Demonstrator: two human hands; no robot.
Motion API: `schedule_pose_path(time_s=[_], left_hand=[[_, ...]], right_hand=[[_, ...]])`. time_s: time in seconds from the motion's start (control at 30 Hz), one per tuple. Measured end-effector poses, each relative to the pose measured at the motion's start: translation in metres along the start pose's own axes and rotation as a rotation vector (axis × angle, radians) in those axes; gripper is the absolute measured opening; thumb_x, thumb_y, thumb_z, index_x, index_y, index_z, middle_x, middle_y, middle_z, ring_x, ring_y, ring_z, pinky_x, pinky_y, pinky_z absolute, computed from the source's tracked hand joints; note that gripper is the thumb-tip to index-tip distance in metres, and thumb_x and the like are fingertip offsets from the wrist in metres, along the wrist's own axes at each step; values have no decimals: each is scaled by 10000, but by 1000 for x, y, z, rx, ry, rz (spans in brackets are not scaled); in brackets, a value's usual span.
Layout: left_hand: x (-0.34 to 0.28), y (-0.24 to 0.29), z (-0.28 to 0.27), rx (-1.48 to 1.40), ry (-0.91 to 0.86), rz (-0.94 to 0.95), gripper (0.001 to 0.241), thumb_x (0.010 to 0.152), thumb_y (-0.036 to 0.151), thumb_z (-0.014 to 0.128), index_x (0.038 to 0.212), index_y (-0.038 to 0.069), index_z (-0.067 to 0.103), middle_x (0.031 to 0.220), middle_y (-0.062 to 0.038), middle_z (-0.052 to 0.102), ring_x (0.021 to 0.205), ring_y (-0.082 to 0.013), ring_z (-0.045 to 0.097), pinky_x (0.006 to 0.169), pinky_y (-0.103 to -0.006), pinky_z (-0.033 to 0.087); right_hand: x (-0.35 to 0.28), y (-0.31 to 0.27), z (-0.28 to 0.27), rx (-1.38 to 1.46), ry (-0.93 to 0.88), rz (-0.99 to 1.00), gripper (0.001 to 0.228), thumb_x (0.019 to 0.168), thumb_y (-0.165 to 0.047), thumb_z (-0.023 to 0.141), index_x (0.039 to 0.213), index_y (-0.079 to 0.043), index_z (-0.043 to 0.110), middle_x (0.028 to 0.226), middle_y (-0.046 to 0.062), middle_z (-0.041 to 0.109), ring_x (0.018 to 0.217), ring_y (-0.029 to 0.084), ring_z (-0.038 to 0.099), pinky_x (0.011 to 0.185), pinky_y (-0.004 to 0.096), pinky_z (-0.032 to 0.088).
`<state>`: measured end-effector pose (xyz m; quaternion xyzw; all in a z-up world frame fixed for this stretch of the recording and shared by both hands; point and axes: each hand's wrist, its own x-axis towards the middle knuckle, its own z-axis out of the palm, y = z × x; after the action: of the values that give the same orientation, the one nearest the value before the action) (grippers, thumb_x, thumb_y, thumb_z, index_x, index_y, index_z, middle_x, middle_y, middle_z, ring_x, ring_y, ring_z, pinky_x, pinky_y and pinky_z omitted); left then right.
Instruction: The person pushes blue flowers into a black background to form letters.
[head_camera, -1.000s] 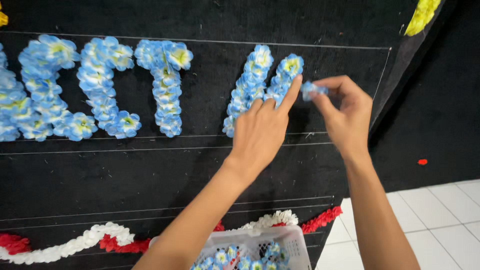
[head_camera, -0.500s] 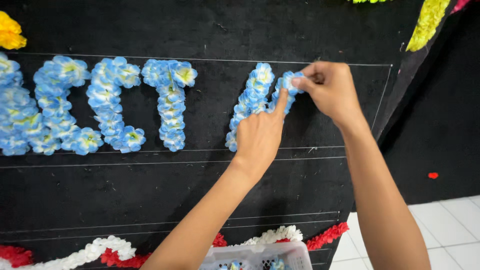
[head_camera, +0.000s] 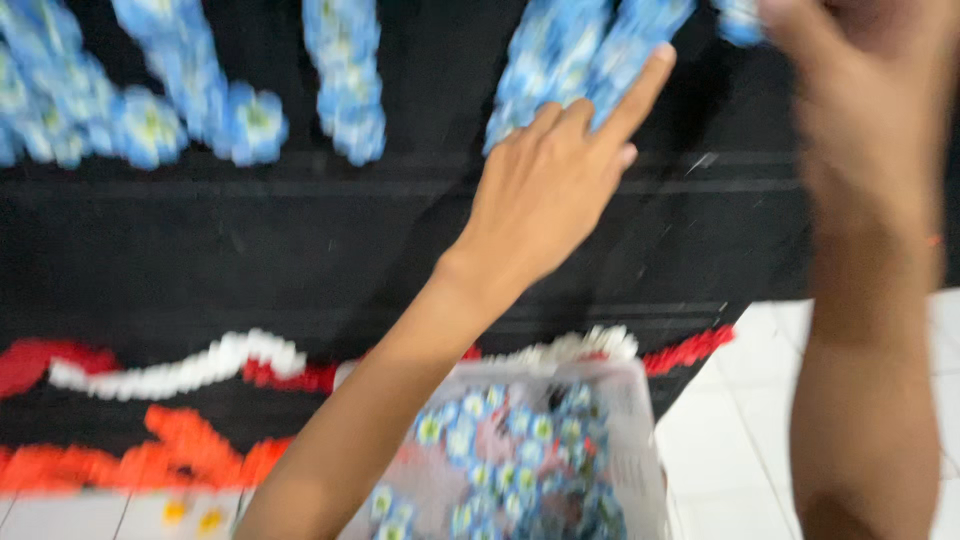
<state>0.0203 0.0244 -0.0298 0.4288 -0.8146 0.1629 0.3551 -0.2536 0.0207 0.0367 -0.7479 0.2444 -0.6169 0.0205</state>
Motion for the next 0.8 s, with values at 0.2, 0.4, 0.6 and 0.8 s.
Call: schedule_pose_path(time_s=[0.2,0.4,0.6,0.8], left_hand=[[-225,-35,-31,-583,-401,-140,529,1282,339,498,1707,80,675,1355,-127,824,1228,-358,730,940,-506,606],[-380,16,22,-641,-1151,-462,698,1231,389,686,1847,148,463,1942,-248,282,1826,-495,107,1421,-773,167],[-403,94,52,-684,-1276,-471,998,1183,468,758,1945,151,196,1976,-314,29,1786,-556,49,1384,-813,178],[-446,104,74,-754,-1201,-285,400,1224,218,770,1543,35,612,1595,-264,476,1441,-539,464,1068,-755,539]], right_hand=[[-221,-43,17,15,-703,864,138,1078,-87,801,1211,-104,830,1126,69,920,1045,205,942,977,354,771],[-378,-49,101,-174,-1452,1024,333,1187,-215,664,1466,-212,844,1395,23,859,1243,269,866,1020,493,663],[-397,-45,175,-340,-1044,440,646,977,-69,904,1602,-108,745,1520,160,809,1343,396,782,1164,598,662],[-416,-49,166,-130,-884,724,235,1086,-166,846,1319,-154,823,1364,67,895,1269,327,759,1007,512,628]])
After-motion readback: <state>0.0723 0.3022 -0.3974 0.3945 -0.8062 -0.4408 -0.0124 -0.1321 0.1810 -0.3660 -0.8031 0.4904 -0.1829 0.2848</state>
